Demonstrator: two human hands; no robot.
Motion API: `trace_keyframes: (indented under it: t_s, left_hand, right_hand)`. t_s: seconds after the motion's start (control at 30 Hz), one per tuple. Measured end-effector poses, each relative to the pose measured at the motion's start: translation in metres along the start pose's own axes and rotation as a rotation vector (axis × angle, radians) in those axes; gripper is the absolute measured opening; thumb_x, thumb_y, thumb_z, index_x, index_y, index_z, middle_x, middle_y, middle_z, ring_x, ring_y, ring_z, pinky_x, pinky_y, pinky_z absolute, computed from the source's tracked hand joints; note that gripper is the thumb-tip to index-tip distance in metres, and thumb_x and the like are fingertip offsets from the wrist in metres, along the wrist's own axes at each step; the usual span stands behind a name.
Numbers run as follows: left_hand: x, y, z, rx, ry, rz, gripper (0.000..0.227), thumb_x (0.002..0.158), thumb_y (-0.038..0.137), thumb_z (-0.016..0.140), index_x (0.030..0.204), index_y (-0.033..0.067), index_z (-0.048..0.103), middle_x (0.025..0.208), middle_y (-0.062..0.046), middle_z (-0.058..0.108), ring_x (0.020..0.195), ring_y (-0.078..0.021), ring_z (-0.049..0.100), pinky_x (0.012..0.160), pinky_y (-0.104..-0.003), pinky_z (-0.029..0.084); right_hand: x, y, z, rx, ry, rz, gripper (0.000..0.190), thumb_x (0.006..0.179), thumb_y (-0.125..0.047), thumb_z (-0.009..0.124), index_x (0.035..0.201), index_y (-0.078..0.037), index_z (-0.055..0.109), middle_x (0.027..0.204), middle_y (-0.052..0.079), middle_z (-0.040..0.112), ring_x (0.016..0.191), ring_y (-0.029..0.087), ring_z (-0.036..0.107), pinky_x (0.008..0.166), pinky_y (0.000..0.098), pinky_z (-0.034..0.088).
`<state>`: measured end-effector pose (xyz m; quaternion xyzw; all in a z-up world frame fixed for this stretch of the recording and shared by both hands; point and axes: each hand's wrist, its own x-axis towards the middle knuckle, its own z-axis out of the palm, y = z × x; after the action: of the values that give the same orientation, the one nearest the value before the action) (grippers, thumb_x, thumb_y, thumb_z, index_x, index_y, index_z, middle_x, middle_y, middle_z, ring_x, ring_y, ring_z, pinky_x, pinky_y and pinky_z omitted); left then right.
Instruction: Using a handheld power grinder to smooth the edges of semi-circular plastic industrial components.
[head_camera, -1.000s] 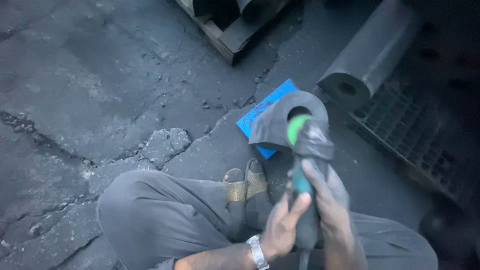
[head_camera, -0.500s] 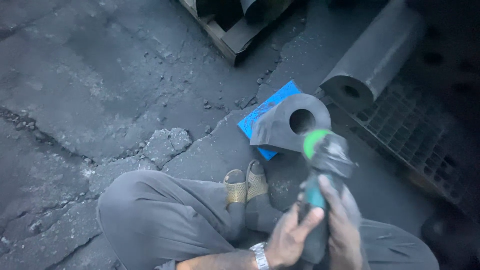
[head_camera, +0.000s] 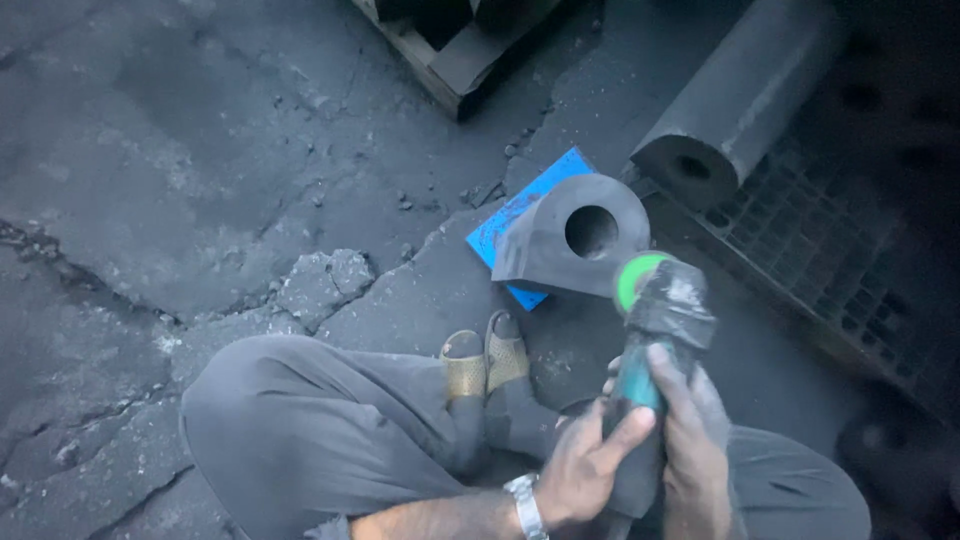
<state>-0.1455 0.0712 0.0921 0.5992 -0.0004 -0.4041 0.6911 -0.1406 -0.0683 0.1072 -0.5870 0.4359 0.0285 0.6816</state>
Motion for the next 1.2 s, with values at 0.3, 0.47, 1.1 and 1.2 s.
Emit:
trace_keyframes:
  t_s: [0.3,0.47,1.1,1.2]
  left_hand:
    - [-0.010,-0.008,0.010,-0.323,0.162,0.191,0.070,0.102,0.055,0.047,0.141,-0.0025,0.053,0.128,-0.020,0.070,0.120,-0.0322,0.067,0.103,-0.039,0.049]
    - [0.021,0.000,0.019,0.034,0.037,0.007,0.076,0.098,0.063,0.043,0.134,-0.0018,0.058,0.112,-0.026,0.070,0.109,-0.0386,0.069,0.093,-0.041,0.050]
    - [0.005,0.017,0.013,0.069,0.062,-0.141,0.075,0.093,0.063,0.050,0.137,0.0030,0.056,0.122,-0.028,0.071,0.116,-0.0402,0.068,0.097,-0.044,0.050]
    - [0.027,0.012,0.008,0.123,0.078,0.114,0.066,0.104,0.053,0.045,0.141,-0.0004,0.055,0.132,-0.029,0.065,0.118,-0.0467,0.064,0.097,-0.046,0.048]
  right_hand:
    - [0.008,-0.007,0.017,-0.248,-0.200,0.039,0.035,0.092,-0.030,0.067,0.110,0.001,0.065,0.085,0.014,0.073,0.071,0.021,0.071,0.065,0.0341,0.058]
    - [0.014,-0.017,-0.010,0.054,-0.103,-0.002,0.037,0.098,-0.032,0.061,0.115,0.000,0.061,0.089,0.013,0.070,0.073,0.021,0.069,0.065,0.0359,0.058]
    - [-0.003,0.005,-0.016,0.187,-0.192,-0.066,0.042,0.102,-0.031,0.054,0.120,0.006,0.061,0.100,0.017,0.070,0.089,0.023,0.069,0.081,0.0384,0.056]
    - [0.018,-0.010,-0.004,0.156,-0.140,-0.054,0.041,0.100,-0.032,0.054,0.121,0.002,0.062,0.102,0.015,0.072,0.089,0.021,0.069,0.081,0.0362,0.056]
